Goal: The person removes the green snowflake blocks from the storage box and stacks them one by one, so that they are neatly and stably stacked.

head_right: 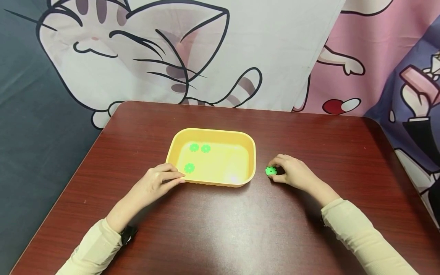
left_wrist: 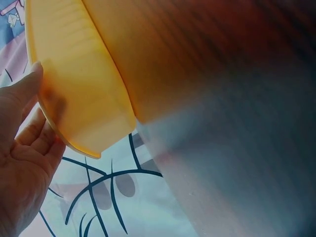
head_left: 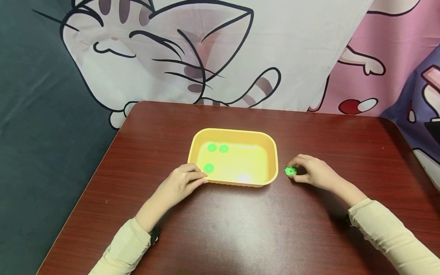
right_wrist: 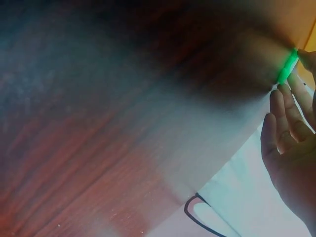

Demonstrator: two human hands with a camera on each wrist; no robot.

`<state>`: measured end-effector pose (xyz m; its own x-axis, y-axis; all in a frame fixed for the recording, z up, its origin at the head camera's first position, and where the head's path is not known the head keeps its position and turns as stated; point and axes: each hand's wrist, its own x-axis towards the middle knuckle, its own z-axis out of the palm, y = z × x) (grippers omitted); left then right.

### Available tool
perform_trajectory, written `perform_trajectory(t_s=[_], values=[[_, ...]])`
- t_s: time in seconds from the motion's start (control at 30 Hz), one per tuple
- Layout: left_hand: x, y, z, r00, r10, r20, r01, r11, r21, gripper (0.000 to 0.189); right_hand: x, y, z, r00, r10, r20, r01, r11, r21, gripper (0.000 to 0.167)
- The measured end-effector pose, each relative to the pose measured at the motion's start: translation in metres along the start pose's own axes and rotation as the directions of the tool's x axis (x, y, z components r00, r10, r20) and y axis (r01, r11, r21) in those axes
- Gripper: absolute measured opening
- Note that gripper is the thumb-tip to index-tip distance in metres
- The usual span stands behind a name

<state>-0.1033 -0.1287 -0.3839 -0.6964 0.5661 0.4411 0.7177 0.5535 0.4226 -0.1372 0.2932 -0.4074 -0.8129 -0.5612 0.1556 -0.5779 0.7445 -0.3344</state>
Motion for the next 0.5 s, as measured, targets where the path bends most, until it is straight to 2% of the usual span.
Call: perform_trajectory(t_s=[0.27,0.5], values=[[0.0,0.0,0.0,1.0,-0.004,0.0,0.004,1.0,0.001,0.01,-0.002,0.001,-0.007,1.0,0.009,-0.002,-0.009,0.997,0.077,0.031],[0.0,0.0,0.0,1.0,-0.006,0.011,0.006,1.0,0.012,0.01,0.003,-0.001,-0.019,0.999,0.002,-0.048,0.002,0.996,0.086,0.033]])
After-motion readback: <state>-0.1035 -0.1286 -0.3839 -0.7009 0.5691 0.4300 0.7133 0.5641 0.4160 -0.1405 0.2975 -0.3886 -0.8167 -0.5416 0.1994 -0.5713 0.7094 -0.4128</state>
